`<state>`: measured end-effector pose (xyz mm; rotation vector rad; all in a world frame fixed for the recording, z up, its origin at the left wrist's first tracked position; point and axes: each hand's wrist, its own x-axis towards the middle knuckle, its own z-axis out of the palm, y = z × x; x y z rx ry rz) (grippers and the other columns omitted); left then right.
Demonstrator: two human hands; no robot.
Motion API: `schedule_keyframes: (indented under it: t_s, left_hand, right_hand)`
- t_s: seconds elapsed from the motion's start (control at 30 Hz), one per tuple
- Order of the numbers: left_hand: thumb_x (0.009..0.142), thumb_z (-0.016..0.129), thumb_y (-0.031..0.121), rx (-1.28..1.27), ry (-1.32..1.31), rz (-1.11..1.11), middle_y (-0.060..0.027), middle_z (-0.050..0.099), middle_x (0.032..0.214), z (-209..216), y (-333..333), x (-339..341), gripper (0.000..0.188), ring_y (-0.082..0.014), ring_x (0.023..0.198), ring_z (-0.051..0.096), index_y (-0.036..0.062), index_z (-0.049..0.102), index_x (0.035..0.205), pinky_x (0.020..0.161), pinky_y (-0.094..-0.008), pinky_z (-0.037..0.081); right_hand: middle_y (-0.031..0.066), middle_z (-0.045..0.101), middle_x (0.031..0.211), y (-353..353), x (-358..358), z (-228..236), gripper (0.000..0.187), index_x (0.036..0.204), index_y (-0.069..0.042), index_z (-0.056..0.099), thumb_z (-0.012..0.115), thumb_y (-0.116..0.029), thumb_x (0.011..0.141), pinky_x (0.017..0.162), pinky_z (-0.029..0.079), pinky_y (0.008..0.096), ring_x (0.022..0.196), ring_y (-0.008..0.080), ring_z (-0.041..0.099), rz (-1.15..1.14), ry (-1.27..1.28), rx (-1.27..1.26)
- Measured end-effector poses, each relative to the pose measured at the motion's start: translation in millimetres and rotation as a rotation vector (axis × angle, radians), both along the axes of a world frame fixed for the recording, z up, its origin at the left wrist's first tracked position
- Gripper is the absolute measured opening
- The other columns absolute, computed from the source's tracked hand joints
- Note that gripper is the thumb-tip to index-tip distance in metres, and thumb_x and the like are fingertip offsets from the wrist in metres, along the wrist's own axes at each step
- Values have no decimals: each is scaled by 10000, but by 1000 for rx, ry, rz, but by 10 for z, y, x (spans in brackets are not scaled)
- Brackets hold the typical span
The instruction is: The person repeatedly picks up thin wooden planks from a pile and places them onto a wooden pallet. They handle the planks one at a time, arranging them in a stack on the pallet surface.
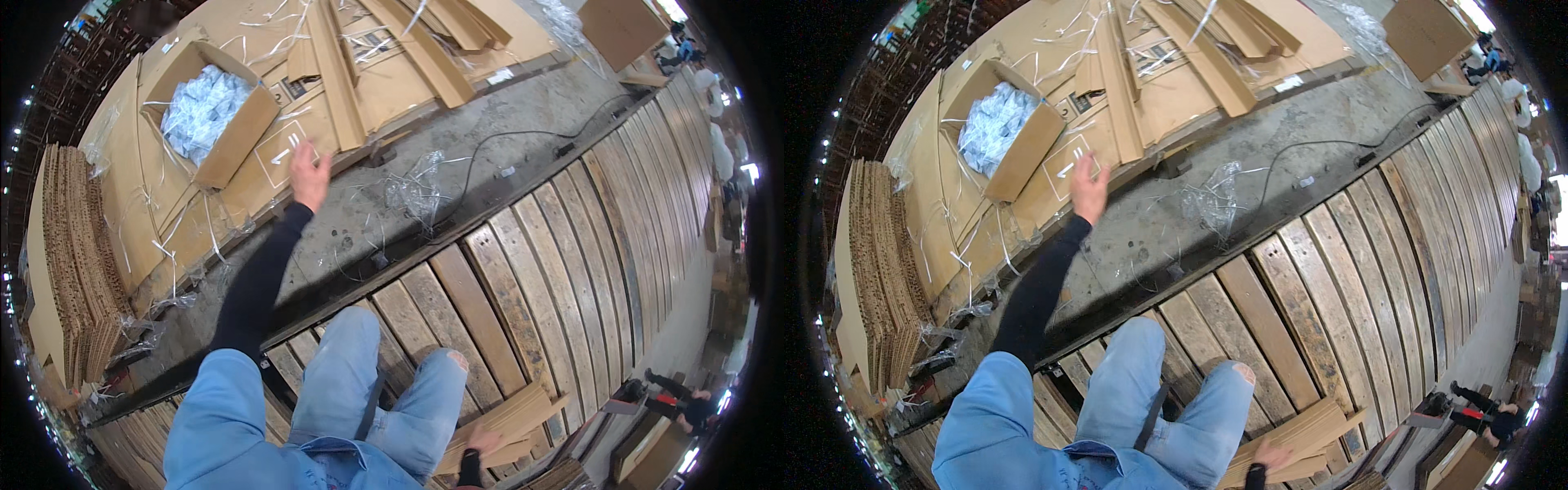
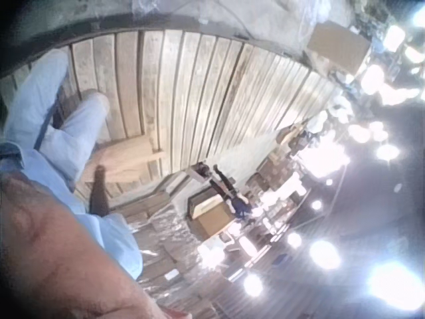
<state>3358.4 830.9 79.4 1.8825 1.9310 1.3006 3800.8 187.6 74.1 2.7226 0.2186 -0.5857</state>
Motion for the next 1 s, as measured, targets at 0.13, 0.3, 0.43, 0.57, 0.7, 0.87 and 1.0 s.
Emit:
schedule_keyframes:
  t_s: [0.13, 0.3, 0.43, 0.57, 0.7, 0.87, 1.0]
  left_hand:
    - [847, 713, 296, -57, 330, 35, -96, 606, 1301, -181, 255, -471, 349, -324, 1215, 542, 38, 684, 1081, 1056, -466, 399]
    - [835, 724, 296, -49, 324, 27, -75, 614, 1281, -17, 157, -576, 308, -312, 1190, 548, 31, 673, 982, 1039, -457, 396]
    - [816, 732, 266, -66, 298, -20, -71, 615, 1288, -75, 238, -343, 303, -315, 1182, 549, 19, 667, 978, 1037, -447, 401]
    - [793, 725, 263, -62, 283, -29, -59, 608, 1294, 13, 280, -376, 299, -301, 1197, 541, 20, 673, 959, 1054, -452, 382]
    - [805, 733, 298, -63, 230, -28, -58, 619, 1272, -31, 237, -435, 320, -292, 1190, 549, 28, 678, 969, 1050, -452, 379]
    - [837, 730, 318, -8, 73, -85, -95, 653, 1194, 32, 113, -479, 381, -334, 1093, 595, 26, 680, 1077, 1015, -453, 411]
    - [984, 600, 459, -166, -727, -117, -198, 634, 1283, -329, -649, 19, 559, -345, 1130, 618, -12, 596, 1285, 1003, -433, 442]
  right_hand:
    - [223, 419, 1528, 2568, 548, 0, 646, 1511, 61, 351, 645, -102, 960, 1168, 346, 425, 1418, 311, 427, 286, 356, 1115]
    - [255, 506, 1463, 6581, -1327, 843, 744, 1461, 93, 419, 763, -245, 894, 1118, 408, 402, 1349, 321, 507, 850, 792, 1384]
    - [285, 610, 1318, 8540, -2513, 533, 975, 1351, 87, 536, 743, -662, 762, 1049, 474, 436, 1232, 412, 594, 1101, 565, 1237]
    - [275, 696, 1121, 8849, -2913, 365, 695, 1217, 41, 657, 748, -508, 801, 949, 525, 452, 1073, 391, 675, 1096, 504, 1013]
    - [203, 752, 967, 8237, -2443, 208, 423, 1113, 8, 731, 743, -307, 831, 753, 581, 386, 811, 269, 743, 953, 985, 1095]
    - [104, 711, 1056, 5588, -1449, 838, 388, 1172, 19, 645, 577, -288, 944, 810, 544, 397, 934, 236, 686, 704, 1442, 920]
    - [51, 683, 1208, 3318, -1401, 1148, 527, 1331, 33, 601, 723, -251, 905, 909, 519, 308, 1046, 109, 623, 86, 1602, 801]
